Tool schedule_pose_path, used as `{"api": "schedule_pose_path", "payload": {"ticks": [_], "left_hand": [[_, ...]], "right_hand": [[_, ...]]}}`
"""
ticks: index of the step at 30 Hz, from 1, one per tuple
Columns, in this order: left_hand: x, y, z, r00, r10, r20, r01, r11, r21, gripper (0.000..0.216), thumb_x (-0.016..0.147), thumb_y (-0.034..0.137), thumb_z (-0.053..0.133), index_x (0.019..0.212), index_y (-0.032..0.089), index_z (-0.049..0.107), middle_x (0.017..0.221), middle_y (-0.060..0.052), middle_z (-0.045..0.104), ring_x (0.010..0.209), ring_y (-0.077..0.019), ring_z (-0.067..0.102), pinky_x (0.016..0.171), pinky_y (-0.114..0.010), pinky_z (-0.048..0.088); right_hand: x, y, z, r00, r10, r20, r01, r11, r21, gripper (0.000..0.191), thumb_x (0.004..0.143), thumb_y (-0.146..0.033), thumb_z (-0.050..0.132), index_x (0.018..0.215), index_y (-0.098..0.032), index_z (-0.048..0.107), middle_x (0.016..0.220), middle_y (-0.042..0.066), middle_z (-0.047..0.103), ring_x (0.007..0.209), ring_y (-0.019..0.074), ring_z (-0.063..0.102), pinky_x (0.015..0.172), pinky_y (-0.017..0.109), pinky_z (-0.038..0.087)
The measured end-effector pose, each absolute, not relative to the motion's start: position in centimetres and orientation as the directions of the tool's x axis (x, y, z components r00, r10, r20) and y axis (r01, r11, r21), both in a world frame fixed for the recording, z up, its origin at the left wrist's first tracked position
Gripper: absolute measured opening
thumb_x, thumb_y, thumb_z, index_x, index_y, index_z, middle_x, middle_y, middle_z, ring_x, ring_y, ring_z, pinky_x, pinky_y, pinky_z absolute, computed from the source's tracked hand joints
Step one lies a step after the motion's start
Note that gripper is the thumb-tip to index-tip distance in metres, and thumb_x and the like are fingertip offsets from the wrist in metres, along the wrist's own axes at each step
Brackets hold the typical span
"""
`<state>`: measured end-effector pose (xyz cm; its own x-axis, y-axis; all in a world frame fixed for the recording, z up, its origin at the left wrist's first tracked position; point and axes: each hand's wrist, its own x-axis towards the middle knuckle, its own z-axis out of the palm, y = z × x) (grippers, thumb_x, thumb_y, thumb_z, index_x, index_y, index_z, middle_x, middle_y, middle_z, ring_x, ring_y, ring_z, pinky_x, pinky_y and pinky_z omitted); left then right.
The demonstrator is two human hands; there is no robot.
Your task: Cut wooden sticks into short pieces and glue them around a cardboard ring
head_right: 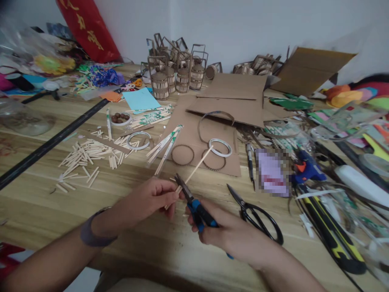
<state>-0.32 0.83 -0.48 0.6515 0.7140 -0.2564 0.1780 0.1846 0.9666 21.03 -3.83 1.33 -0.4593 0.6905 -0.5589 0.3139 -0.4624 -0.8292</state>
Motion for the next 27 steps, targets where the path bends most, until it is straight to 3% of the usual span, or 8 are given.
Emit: {"api": "schedule_pose_path", "payload": {"ticks": [13,18,27], "left_hand": [[-0.58,0.69,-0.82,0.678,0.665,-0.313,0.229,0.213,0.950,0.028,0.087,0.034,0.048,0.069,0.015,0.058,0.061,0.002,0.059,0.059,-0.0106,0.054,0.057,-0.021,0.038],[-0.64,0.68,-0.63,0.685,0.663,-0.303,0.263,0.163,0.951,0.029,0.088,0.033,0.047,0.068,0.015,0.059,0.060,0.002,0.059,0.055,-0.0094,0.050,0.054,-0.021,0.034],[-0.75,0.97,-0.23,0.667,0.701,-0.254,0.295,0.065,0.953,0.036,0.089,0.030,0.045,0.059,0.015,0.057,0.057,0.002,0.057,0.053,-0.0083,0.047,0.054,-0.020,0.033]], "right_hand": [[20.40,-3.14,1.54,-0.500,0.701,-0.510,0.380,-0.352,-0.856,0.030,0.068,-0.023,0.055,0.097,-0.019,0.057,0.094,0.004,0.059,0.087,0.0191,0.051,0.077,0.033,0.040],[20.49,-3.25,1.36,-0.496,0.694,-0.522,0.394,-0.356,-0.847,0.034,0.069,-0.023,0.056,0.102,-0.020,0.057,0.097,0.004,0.059,0.088,0.0194,0.052,0.077,0.033,0.041],[20.07,-2.83,0.72,-0.481,0.780,-0.401,0.387,-0.222,-0.895,0.023,0.069,-0.018,0.053,0.092,-0.020,0.057,0.087,0.002,0.058,0.080,0.0183,0.050,0.071,0.031,0.039]]}}
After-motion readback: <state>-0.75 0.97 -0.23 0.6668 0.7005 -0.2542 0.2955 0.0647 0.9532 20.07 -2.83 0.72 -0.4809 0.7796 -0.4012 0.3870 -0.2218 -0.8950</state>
